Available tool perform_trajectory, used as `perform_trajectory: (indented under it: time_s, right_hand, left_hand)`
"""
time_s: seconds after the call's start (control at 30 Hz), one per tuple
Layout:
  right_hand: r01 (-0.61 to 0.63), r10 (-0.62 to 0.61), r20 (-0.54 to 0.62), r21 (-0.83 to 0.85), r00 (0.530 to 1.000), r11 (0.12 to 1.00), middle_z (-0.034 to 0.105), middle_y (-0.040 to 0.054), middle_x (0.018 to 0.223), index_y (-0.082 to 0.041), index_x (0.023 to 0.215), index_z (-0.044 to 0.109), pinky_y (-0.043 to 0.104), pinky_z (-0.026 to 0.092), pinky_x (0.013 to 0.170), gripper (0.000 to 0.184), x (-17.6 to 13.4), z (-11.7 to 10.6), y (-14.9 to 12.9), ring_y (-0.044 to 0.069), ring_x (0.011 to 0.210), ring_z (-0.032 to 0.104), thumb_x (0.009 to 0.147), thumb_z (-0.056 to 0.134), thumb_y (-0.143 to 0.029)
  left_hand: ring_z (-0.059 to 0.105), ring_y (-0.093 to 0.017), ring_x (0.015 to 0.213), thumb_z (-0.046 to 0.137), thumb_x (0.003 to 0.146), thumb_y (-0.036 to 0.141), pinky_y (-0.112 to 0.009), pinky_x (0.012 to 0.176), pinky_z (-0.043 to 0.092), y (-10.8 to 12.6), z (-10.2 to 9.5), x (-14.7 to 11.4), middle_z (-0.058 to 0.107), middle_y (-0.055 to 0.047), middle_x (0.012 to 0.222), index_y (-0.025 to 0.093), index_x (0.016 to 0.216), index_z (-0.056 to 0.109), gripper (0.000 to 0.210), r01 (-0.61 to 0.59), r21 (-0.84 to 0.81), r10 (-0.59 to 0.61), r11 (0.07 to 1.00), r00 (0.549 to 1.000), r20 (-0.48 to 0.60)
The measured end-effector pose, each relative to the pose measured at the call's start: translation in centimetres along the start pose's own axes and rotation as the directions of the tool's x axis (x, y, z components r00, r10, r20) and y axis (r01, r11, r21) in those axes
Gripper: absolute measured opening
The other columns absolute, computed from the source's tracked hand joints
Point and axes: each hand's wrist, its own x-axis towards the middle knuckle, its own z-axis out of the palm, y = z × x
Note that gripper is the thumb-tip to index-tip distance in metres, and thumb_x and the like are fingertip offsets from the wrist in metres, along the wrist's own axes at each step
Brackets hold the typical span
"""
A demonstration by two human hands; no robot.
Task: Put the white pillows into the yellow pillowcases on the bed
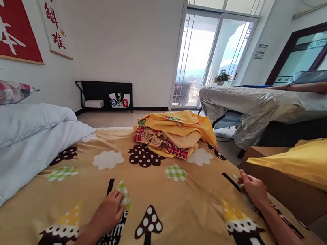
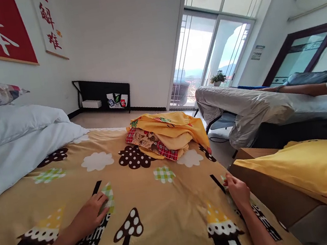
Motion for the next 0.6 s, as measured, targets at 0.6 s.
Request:
perform_trajectory:
  time_s: [0.6]
  right_hand:
    - [0.204, -0.183, 0.115, -0.206, 0.976, 0.957, 0.056, 0.0111, 0.125, -0.014, 0.119, 0.057, 0.044, 0.049, 0.092, 0.036, 15.6, 16.1, -25.3, 0.022, 0.109, 0.057, 0.090, 0.058, -0.035]
  left_hand:
    - [0.049, -0.036, 0.125, 0.045, 0.087, 0.026, -0.053, 0.101, 0.041, 1.8, -0.7, -2.0, 0.053, -0.017, 0.136, 0.018, 0.140, 0.049, 0.053, -0.108, 0.303, 0.009, 0.947, 0.950, 0.311]
